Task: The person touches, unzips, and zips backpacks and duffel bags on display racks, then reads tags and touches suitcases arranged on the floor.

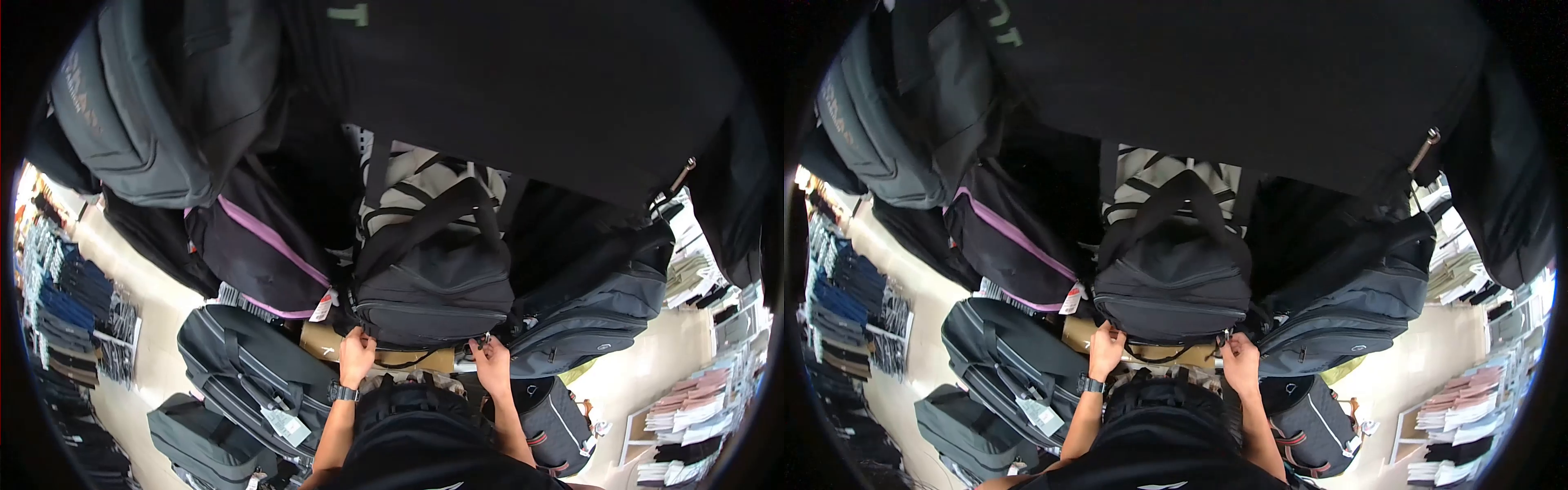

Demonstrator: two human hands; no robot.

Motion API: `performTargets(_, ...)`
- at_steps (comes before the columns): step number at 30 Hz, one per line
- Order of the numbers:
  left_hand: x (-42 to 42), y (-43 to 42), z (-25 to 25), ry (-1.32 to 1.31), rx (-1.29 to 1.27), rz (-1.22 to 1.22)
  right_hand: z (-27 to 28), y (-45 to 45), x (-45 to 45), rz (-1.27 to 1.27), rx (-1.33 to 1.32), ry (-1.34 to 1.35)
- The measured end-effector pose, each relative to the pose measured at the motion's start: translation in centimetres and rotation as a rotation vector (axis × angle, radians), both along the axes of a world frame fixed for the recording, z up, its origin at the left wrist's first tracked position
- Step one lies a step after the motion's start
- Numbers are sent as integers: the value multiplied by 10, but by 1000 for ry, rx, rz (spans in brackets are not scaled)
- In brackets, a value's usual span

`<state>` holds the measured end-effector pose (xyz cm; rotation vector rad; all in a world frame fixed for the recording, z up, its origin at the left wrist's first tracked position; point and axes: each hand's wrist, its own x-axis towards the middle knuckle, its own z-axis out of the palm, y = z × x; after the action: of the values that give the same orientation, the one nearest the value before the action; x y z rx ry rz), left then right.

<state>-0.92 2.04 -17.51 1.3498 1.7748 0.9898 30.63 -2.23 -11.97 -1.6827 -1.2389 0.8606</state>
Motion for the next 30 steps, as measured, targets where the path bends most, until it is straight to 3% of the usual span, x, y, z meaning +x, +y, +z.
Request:
performTargets(4, 2, 2, -5, 19, -4, -31, 40, -6, -10, -15, 75, 375)
performTargets(8, 5, 5, 3, 40, 6, -66, 61, -6, -14, 3, 121, 329)
performTargets(16, 4, -2, -4, 23, 22, -25, -37, -13, -1, -39, 29, 289)
performTargets(22, 4, -20, 11, 57, 38, -36, -52, -3, -7, -20, -19, 98)
performTargets(23, 3, -22, 11, 32, -66, -63, -57, -4, -7, -21, -16, 103)
performTargets(30, 4, -34, -4, 8, -93, -108, -66, -29, -14, -24, -144, 308)
